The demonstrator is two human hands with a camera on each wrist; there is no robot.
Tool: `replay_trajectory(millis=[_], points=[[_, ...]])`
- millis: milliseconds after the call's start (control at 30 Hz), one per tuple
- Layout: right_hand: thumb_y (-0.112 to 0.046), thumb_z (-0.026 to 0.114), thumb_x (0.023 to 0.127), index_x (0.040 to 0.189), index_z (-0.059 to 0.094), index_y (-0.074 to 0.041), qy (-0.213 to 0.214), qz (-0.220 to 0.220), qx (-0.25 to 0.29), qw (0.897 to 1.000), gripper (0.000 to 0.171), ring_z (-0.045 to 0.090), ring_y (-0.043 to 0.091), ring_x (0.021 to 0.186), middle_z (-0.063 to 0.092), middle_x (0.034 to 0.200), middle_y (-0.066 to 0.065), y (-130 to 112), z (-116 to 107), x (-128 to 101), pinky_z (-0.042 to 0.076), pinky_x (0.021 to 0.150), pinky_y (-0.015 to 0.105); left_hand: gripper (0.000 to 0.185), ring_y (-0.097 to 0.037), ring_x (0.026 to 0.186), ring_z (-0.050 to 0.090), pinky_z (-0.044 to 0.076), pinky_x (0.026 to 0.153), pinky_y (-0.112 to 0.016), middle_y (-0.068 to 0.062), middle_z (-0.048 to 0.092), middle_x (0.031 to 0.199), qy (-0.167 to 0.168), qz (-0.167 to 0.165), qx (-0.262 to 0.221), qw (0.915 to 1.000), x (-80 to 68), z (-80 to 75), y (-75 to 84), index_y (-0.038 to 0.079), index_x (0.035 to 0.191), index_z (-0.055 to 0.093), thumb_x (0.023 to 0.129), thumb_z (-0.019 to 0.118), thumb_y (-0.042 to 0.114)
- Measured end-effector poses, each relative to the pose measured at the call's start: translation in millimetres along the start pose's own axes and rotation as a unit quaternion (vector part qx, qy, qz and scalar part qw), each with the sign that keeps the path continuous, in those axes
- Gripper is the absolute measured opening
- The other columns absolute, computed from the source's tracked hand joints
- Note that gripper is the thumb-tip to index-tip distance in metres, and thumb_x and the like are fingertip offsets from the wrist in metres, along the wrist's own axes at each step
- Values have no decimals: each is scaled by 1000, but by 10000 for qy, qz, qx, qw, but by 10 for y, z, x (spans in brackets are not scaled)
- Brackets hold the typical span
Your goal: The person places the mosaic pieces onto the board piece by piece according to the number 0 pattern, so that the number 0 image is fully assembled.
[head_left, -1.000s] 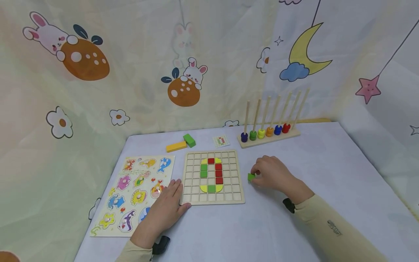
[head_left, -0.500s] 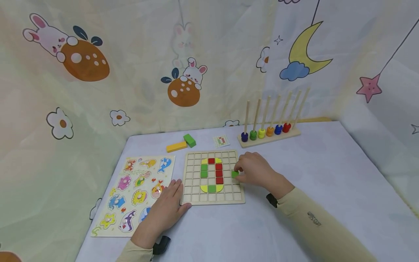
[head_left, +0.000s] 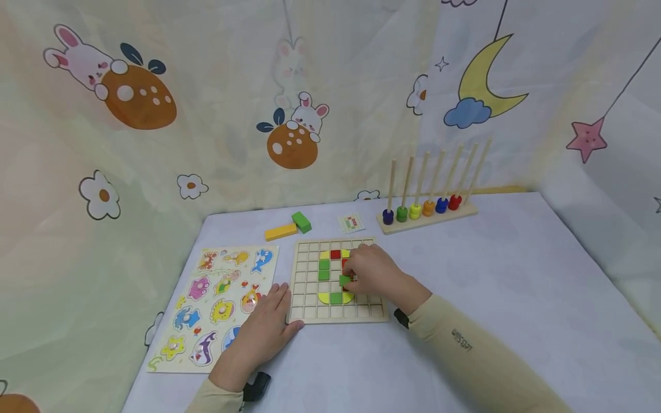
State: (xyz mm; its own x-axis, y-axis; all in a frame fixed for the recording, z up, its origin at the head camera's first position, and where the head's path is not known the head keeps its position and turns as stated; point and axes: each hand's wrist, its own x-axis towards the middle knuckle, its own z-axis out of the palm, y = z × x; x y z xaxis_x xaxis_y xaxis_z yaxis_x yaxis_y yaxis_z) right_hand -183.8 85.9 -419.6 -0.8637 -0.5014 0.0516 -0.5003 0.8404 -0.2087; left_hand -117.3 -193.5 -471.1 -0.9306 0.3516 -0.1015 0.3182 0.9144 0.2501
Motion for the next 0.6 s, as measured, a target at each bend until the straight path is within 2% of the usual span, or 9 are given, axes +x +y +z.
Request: replay_trajectory(millis=[133,333,600], points=[[-35,88,82,86,84,-22,0,-31,17,10000,14,50,12,80,59,73,-12,-101,32,93,43,77,32,84,-34,163,22,27,131,-55,-12,30,173,19,13,18,10000,2,-7,-8,3,161,37,99,67,51],[-34,87,83,85,85,-23,-120,-118,17,9999,12,54,11,81,64,70,-14,-201,111,223,47,80,34,83,-35,163,21,26,131,-56,-13,29,173,-31,24,-5,10000,-7,-6,-3,1,161,37,101,65,50],[-33,88,83,82,84,-24,-405,-29,-9,9992,10,57,11,86,69,79,-15,-310,200,345,46,82,32,83,-35,163,22,27,131,-55,-13,30,173,11,45,11,10000,-10,-5,-7,1,161,37,101,65,50]])
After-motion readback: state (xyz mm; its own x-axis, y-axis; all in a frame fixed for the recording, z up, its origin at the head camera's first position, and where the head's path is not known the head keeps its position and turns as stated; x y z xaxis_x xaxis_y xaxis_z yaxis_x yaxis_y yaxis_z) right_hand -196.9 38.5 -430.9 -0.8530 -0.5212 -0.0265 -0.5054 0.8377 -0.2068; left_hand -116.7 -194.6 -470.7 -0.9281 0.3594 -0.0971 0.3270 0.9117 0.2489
